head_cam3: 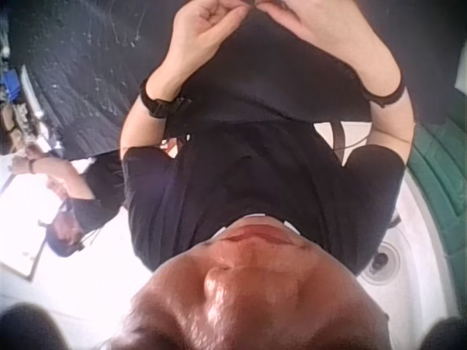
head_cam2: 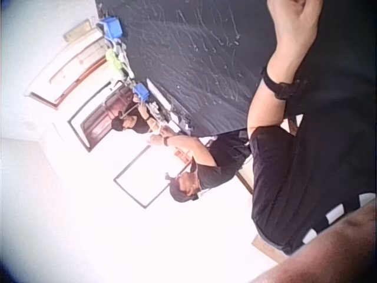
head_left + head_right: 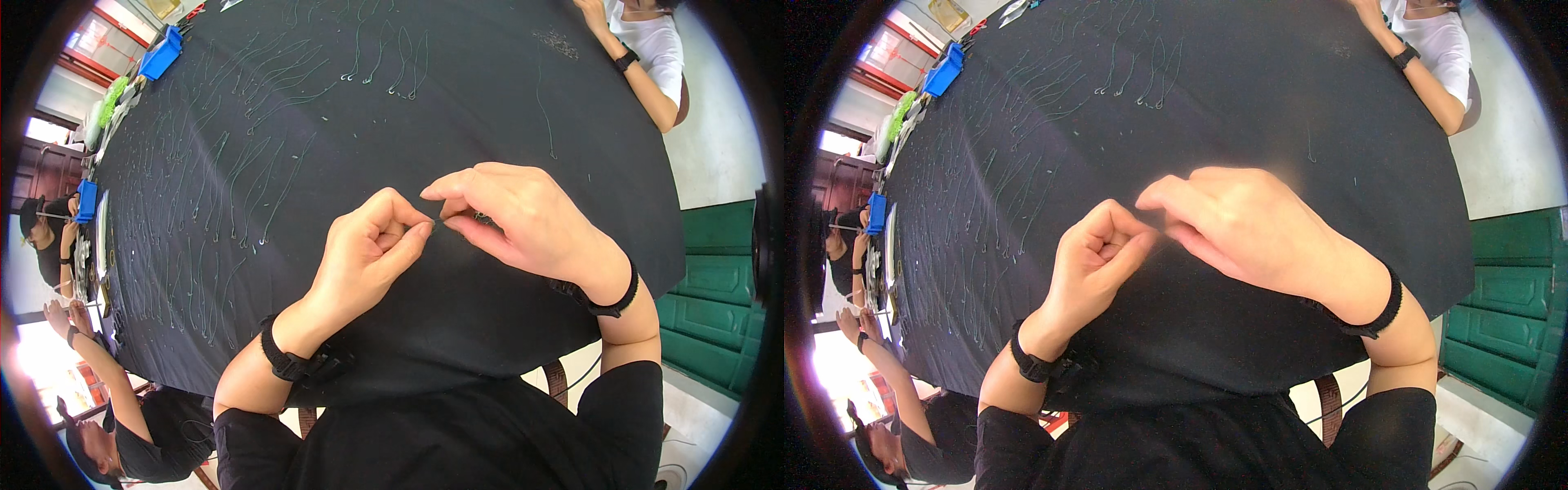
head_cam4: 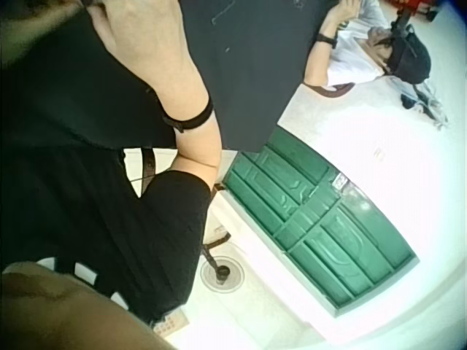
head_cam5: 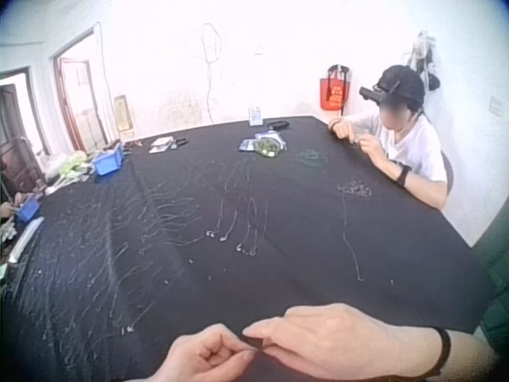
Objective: The person picks up a fishing hook and a line, threads the line through the hook's eye, and wraps it around the hook to tie a knot. They then pull the line to tighten the knot and place the finished assembly onto the table.
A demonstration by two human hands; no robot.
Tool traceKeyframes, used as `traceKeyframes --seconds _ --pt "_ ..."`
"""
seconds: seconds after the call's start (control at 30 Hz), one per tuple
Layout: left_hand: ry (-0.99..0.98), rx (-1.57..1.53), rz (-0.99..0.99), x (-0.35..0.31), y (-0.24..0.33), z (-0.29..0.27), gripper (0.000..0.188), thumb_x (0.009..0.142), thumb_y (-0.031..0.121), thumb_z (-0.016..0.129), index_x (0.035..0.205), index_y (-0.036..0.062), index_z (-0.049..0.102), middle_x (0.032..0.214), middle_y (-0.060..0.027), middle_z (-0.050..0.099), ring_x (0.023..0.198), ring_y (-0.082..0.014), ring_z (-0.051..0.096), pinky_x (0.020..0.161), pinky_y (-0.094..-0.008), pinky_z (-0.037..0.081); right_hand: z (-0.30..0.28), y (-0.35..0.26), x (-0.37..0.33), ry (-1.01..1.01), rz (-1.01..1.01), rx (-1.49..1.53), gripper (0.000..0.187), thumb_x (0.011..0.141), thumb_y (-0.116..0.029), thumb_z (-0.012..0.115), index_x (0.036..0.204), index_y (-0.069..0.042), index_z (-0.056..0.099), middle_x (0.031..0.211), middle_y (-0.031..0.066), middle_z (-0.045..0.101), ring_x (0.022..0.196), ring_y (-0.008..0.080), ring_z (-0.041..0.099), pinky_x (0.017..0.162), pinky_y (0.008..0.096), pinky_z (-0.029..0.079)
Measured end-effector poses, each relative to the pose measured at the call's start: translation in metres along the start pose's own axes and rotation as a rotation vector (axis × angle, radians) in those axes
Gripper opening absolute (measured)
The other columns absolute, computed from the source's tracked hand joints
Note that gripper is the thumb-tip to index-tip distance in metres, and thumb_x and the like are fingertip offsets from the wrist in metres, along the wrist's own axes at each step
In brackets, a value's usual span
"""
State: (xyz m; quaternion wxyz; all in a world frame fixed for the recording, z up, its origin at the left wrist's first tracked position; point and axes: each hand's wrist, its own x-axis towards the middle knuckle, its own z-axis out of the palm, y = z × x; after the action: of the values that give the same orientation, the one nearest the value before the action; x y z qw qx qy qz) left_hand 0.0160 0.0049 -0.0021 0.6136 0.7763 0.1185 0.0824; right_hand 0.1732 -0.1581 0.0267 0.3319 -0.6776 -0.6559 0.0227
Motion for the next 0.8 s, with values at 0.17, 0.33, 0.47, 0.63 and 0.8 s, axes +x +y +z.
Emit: traceKeyframes --seconds 0.17,0.33,0.47,0.63,0.8 --pt "0.014 -0.045 -0.004 0.0 -0.003 0.0 0.009 0.095 0.005 0.067 0.091 0.0026 0.06 0.063 0.0081 0.035 0.061 -0.0022 0.032 0.057 -0.0225 0.032 -0.003 0.005 0.001 -0.037 0.072 0.132 0.03 0.079 0.0 0.077 0.106 -0.007 0.068 0.078 0.0043 0.067 0.073 0.0219 0.067 0.065 0.0324 0.053" --pt "0.005 -0.114 -0.054 0.0 -0.002 -0.001 0.009 0.096 0.005 0.067 0.091 0.0022 0.059 0.064 0.0093 0.038 0.062 -0.001 0.033 0.057 -0.0215 0.032 -0.006 0.01 0.003 -0.027 0.041 0.201 0.012 0.081 -0.001 0.075 0.091 -0.004 0.069 0.076 0.0045 0.065 0.068 0.0198 0.063 0.061 0.0307 0.05" --pt "0.003 -0.136 -0.053 -0.001 -0.002 -0.001 0.01 0.097 0.007 0.066 0.092 0.0021 0.06 0.067 0.0093 0.045 0.063 0.0002 0.035 0.057 -0.0202 0.033 -0.009 0.008 0.002 -0.047 0.142 0.292 0.006 0.085 -0.002 0.073 0.087 -0.004 0.068 0.076 0.0036 0.064 0.067 0.0159 0.061 0.059 0.0289 0.048" --pt "0.035 -0.235 -0.057 0.0 -0.004 0.0 0.01 0.101 0.011 0.066 0.098 0.0017 0.062 0.076 0.0078 0.058 0.066 0.0028 0.042 0.06 -0.0172 0.035 -0.012 0.007 0.003 -0.029 0.224 0.341 0.005 0.088 -0.004 0.072 0.087 -0.004 0.067 0.076 0.0027 0.065 0.067 0.0122 0.061 0.059 0.0266 0.046" --pt "-0.007 -0.263 -0.076 -0.001 -0.005 -0.001 0.012 0.102 0.013 0.065 0.104 0.0011 0.064 0.081 0.0066 0.062 0.069 0.0036 0.046 0.063 -0.0161 0.038 -0.008 0.006 0.003 0.006 0.242 0.385 0.005 0.089 -0.005 0.072 0.088 -0.003 0.068 0.076 0.0028 0.065 0.067 0.0119 0.062 0.059 0.0258 0.046"
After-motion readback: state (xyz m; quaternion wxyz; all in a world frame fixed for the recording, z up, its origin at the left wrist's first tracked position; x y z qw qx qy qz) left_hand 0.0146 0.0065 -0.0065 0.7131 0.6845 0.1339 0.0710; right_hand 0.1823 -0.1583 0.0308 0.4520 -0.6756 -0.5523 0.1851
